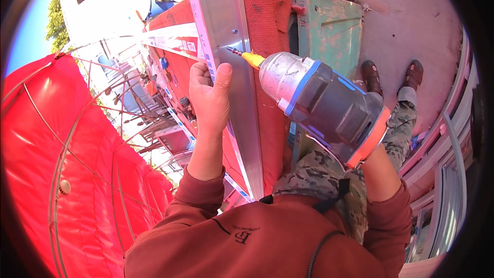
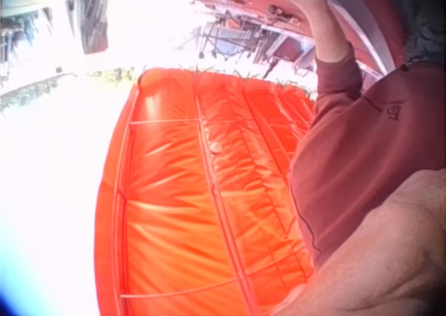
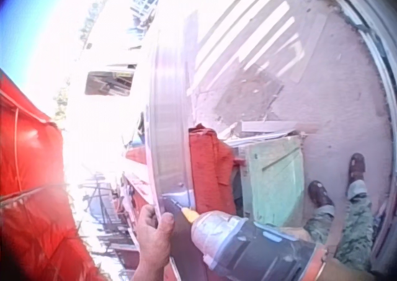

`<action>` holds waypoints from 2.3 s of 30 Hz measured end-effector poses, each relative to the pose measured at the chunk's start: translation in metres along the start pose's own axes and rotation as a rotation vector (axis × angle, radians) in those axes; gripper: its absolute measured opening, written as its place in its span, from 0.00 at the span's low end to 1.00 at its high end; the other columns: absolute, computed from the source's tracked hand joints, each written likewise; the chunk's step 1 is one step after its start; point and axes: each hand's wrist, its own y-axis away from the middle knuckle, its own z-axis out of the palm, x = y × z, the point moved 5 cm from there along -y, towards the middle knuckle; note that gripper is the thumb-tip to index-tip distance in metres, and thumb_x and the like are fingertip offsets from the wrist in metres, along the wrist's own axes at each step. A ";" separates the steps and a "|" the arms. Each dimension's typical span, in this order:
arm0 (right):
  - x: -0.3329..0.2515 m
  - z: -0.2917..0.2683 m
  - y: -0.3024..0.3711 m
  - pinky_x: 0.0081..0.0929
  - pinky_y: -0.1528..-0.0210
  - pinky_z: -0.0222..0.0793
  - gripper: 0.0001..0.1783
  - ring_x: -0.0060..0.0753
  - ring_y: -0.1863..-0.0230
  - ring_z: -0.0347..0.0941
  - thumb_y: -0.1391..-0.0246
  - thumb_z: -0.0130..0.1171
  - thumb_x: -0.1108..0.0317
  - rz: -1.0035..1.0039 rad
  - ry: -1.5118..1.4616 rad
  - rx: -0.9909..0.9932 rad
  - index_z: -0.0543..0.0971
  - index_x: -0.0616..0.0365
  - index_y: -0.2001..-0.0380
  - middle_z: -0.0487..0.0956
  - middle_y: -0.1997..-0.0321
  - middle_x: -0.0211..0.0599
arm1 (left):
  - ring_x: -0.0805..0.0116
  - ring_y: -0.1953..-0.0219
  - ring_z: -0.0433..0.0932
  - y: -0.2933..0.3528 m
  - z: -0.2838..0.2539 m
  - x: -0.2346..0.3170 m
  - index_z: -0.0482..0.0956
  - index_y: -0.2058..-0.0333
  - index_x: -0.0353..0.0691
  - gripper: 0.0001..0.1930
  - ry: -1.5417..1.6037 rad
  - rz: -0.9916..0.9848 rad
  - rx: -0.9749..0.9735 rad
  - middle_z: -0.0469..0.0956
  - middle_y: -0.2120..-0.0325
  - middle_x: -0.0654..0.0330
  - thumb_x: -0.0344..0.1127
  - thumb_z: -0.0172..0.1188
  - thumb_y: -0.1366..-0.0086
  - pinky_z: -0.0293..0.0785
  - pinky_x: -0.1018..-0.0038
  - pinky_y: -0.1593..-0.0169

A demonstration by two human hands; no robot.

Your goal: The person assembles aluminum window frames on a red workbench. They position long aluminum profiles, use a cordless drill to drive screws into pre-drilled holes, and secure the frame corners. The person handles multiple frame pieces and fasteners, working methodically to construct the frame structure.

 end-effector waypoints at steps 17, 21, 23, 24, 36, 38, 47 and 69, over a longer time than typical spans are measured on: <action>-0.004 0.011 -0.013 0.27 0.59 0.76 0.22 0.31 0.63 0.79 0.58 0.70 0.68 0.156 -0.215 -0.016 0.80 0.62 0.58 0.82 0.59 0.38 | 0.54 0.61 0.77 -0.100 0.019 0.065 0.83 0.63 0.35 0.36 -0.649 0.789 -0.570 0.79 0.67 0.52 0.68 0.46 0.32 0.69 0.63 0.50; -0.001 0.015 -0.008 0.32 0.52 0.77 0.20 0.35 0.53 0.78 0.41 0.57 0.66 0.290 -0.956 -0.051 0.74 0.59 0.46 0.79 0.49 0.38 | 0.56 0.70 0.74 -0.097 0.021 0.061 0.81 0.66 0.36 0.33 -0.583 0.717 -0.545 0.73 0.75 0.54 0.65 0.46 0.31 0.70 0.65 0.64; -0.005 0.005 -0.016 0.30 0.53 0.77 0.18 0.31 0.54 0.79 0.39 0.57 0.69 0.260 -0.386 -0.097 0.75 0.59 0.46 0.80 0.50 0.36 | 0.56 0.71 0.73 -0.097 0.025 0.061 0.81 0.67 0.36 0.32 -0.568 0.735 -0.528 0.72 0.76 0.55 0.63 0.47 0.31 0.69 0.66 0.65; -0.008 0.002 -0.017 0.29 0.54 0.78 0.17 0.30 0.55 0.79 0.38 0.57 0.70 0.252 -0.118 -0.126 0.75 0.59 0.46 0.81 0.51 0.35 | 0.56 0.71 0.73 -0.096 0.026 0.061 0.80 0.68 0.35 0.31 -0.560 0.744 -0.519 0.72 0.77 0.56 0.63 0.47 0.31 0.69 0.66 0.66; -0.032 0.001 -0.053 0.33 0.70 0.69 0.14 0.44 0.71 0.76 0.62 0.66 0.64 0.158 0.412 -0.080 0.79 0.57 0.69 0.75 0.77 0.38 | 0.54 0.74 0.73 -0.095 0.029 0.063 0.79 0.75 0.36 0.30 -0.499 0.727 -0.528 0.76 0.77 0.54 0.59 0.47 0.30 0.69 0.66 0.70; -0.025 0.001 -0.056 0.34 0.70 0.69 0.14 0.43 0.72 0.76 0.62 0.66 0.64 0.291 0.434 -0.235 0.79 0.56 0.69 0.75 0.77 0.37 | 0.53 0.73 0.74 -0.095 0.029 0.062 0.79 0.75 0.35 0.30 -0.500 0.735 -0.532 0.78 0.74 0.53 0.59 0.47 0.30 0.70 0.66 0.69; -0.027 -0.002 -0.068 0.36 0.71 0.72 0.10 0.44 0.72 0.78 0.62 0.65 0.57 0.332 0.447 -0.194 0.83 0.50 0.76 0.76 0.78 0.39 | 0.52 0.70 0.76 -0.099 0.031 0.063 0.81 0.72 0.35 0.29 -0.466 0.666 -0.558 0.80 0.69 0.50 0.57 0.48 0.30 0.73 0.66 0.67; -0.035 -0.001 -0.042 0.31 0.50 0.77 0.20 0.36 0.53 0.80 0.41 0.60 0.69 0.270 0.317 -0.294 0.76 0.61 0.46 0.81 0.50 0.39 | 0.53 0.67 0.75 -0.094 0.024 0.060 0.79 0.74 0.39 0.22 -0.691 0.627 -0.408 0.75 0.74 0.56 0.54 0.54 0.37 0.71 0.61 0.62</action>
